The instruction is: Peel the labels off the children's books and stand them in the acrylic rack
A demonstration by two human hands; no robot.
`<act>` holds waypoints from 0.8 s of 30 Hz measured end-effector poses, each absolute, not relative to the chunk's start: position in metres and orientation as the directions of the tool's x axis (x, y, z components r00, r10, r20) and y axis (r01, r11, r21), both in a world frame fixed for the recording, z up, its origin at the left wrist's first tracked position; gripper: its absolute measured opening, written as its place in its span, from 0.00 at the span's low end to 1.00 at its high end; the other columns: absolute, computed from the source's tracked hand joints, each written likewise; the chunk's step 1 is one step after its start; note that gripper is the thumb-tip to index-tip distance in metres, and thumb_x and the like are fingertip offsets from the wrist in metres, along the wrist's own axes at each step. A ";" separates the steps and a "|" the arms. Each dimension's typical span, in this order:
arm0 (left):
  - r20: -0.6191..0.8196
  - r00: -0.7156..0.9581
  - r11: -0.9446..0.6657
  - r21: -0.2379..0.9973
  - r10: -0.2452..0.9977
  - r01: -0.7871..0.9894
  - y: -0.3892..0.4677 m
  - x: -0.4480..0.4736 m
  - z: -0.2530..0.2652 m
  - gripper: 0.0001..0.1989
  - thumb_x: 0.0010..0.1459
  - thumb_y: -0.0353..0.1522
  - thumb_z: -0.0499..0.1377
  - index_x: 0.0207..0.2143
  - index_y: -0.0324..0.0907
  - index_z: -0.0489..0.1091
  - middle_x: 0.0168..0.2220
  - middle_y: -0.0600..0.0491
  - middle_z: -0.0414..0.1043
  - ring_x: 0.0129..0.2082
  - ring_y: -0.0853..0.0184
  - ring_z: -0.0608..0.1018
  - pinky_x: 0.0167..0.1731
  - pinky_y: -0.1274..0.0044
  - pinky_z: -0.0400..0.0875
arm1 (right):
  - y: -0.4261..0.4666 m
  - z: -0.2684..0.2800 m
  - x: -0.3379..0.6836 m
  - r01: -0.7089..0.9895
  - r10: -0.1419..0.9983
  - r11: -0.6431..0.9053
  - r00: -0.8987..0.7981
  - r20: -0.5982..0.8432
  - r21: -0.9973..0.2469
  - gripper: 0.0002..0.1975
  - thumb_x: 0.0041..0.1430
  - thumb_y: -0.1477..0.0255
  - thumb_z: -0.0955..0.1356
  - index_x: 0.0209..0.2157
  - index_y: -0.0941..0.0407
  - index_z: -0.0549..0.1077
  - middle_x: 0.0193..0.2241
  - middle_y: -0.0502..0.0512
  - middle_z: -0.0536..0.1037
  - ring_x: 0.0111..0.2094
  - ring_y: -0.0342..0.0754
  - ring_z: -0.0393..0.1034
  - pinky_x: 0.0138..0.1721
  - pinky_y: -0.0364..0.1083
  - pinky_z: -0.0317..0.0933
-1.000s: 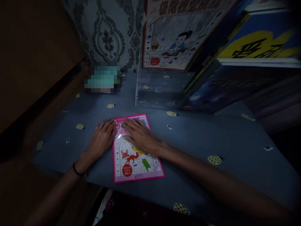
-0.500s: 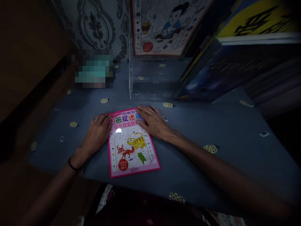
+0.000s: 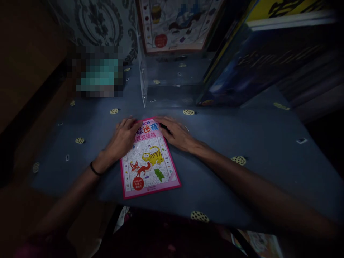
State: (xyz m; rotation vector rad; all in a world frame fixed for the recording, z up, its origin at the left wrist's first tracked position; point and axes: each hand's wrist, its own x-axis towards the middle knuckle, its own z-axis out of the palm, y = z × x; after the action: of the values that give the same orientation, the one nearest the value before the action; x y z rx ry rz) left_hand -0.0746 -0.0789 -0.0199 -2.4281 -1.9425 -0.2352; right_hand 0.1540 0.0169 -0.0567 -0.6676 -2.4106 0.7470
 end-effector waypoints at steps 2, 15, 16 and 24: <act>0.143 0.236 -0.251 0.100 0.961 0.963 -0.070 -0.068 -0.021 0.22 0.68 0.24 0.47 0.60 0.39 0.68 0.59 0.40 0.69 0.61 0.51 0.68 0.57 0.59 0.67 | 0.017 -0.057 0.154 0.284 0.590 0.723 -0.729 0.348 -0.630 0.21 0.69 0.71 0.59 0.59 0.57 0.71 0.58 0.62 0.75 0.59 0.55 0.68 0.62 0.60 0.62; 0.132 0.294 -0.306 0.083 0.947 0.948 -0.048 -0.049 -0.022 0.27 0.63 0.21 0.47 0.62 0.43 0.66 0.56 0.41 0.67 0.55 0.54 0.68 0.52 0.60 0.69 | 0.016 -0.054 0.155 0.313 0.658 0.678 -0.661 0.361 -0.665 0.23 0.65 0.78 0.60 0.57 0.52 0.74 0.51 0.57 0.79 0.53 0.54 0.71 0.58 0.60 0.65; 0.124 0.298 -0.310 0.087 0.946 0.947 -0.048 -0.049 -0.022 0.27 0.63 0.21 0.47 0.62 0.44 0.66 0.56 0.41 0.67 0.55 0.53 0.68 0.52 0.60 0.69 | 0.016 -0.053 0.154 0.321 0.665 0.674 -0.657 0.356 -0.666 0.23 0.64 0.78 0.60 0.57 0.51 0.74 0.50 0.57 0.80 0.52 0.54 0.71 0.57 0.60 0.65; 0.089 0.282 -0.274 -0.097 0.955 0.957 -0.056 -0.039 -0.012 0.22 0.69 0.26 0.47 0.62 0.43 0.67 0.52 0.40 0.68 0.52 0.51 0.68 0.48 0.60 0.68 | -0.006 -0.047 0.170 0.323 0.676 0.650 -0.659 0.329 -0.688 0.20 0.64 0.77 0.61 0.52 0.52 0.77 0.50 0.56 0.80 0.54 0.55 0.71 0.57 0.60 0.65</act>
State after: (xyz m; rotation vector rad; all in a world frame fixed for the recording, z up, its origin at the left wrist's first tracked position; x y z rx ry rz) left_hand -0.0390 -0.0558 -0.0117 -2.4078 -1.8072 -0.0201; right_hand 0.1695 -0.0055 -0.0468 -0.7741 -2.2892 0.8015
